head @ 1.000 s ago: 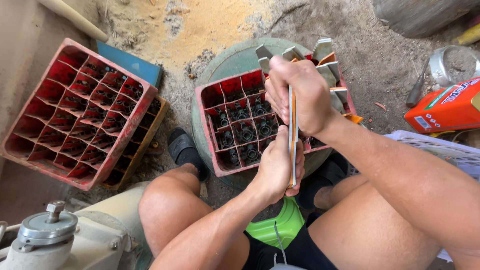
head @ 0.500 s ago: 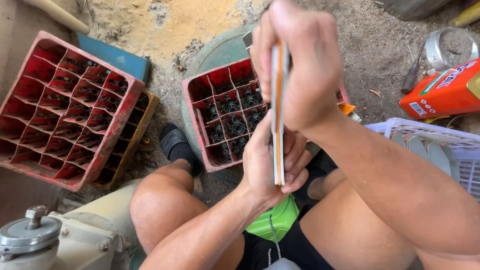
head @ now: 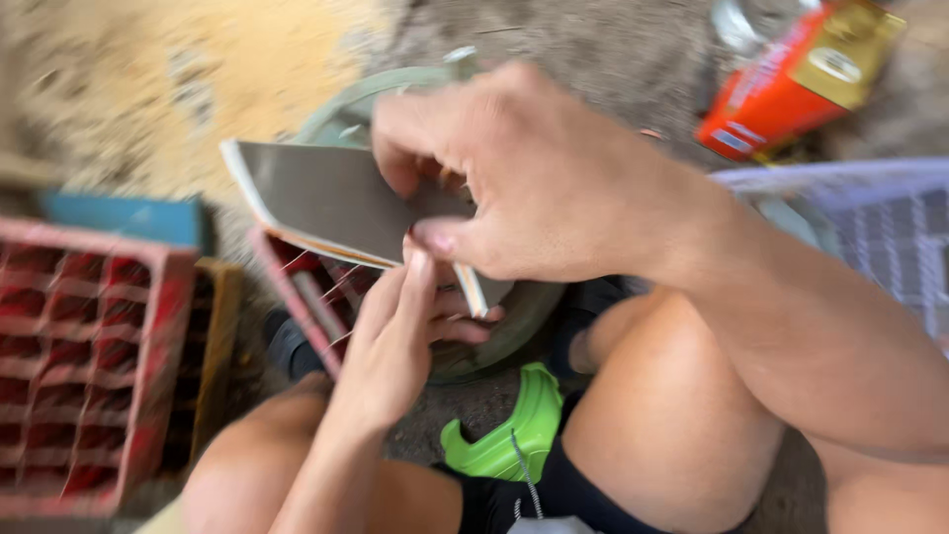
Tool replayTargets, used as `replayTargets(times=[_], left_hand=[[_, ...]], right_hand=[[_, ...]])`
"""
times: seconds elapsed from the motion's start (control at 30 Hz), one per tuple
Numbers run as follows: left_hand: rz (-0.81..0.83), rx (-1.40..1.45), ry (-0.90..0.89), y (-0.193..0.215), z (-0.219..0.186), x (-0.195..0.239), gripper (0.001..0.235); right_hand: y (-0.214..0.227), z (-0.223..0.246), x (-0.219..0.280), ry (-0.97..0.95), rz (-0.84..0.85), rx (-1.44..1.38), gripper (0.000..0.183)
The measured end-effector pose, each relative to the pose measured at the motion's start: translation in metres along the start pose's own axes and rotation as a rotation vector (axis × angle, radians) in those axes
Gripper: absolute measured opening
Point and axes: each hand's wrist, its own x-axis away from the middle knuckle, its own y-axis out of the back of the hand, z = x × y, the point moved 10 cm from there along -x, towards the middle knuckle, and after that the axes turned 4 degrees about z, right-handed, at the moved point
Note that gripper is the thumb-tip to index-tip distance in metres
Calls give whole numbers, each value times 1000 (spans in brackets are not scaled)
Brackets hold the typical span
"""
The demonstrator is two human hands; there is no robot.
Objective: The person repeatedly picks up gray and orange curved parts from a red crate, aligns them by hand, and places the assembled pairs into a white basket. The process continues with multiple units throughout the clip.
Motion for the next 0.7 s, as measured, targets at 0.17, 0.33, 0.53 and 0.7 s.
replayTargets(times=[0.17,0.33,0.53,0.7], left_hand=[[240,-153,201,-28,37,16,23],[1059,-153,241,-101,86,47,22],[846,-250,133,-97,121,27,35],[751,-377,150,-96,118,14,36]], right_hand=[[95,-73,138,-338,-219,127,56],[92,-190,328,-932,-309,227,53],[41,-313,514,-1347,-475,95,54],[26,-377,571,-1463,-343,389,57]])
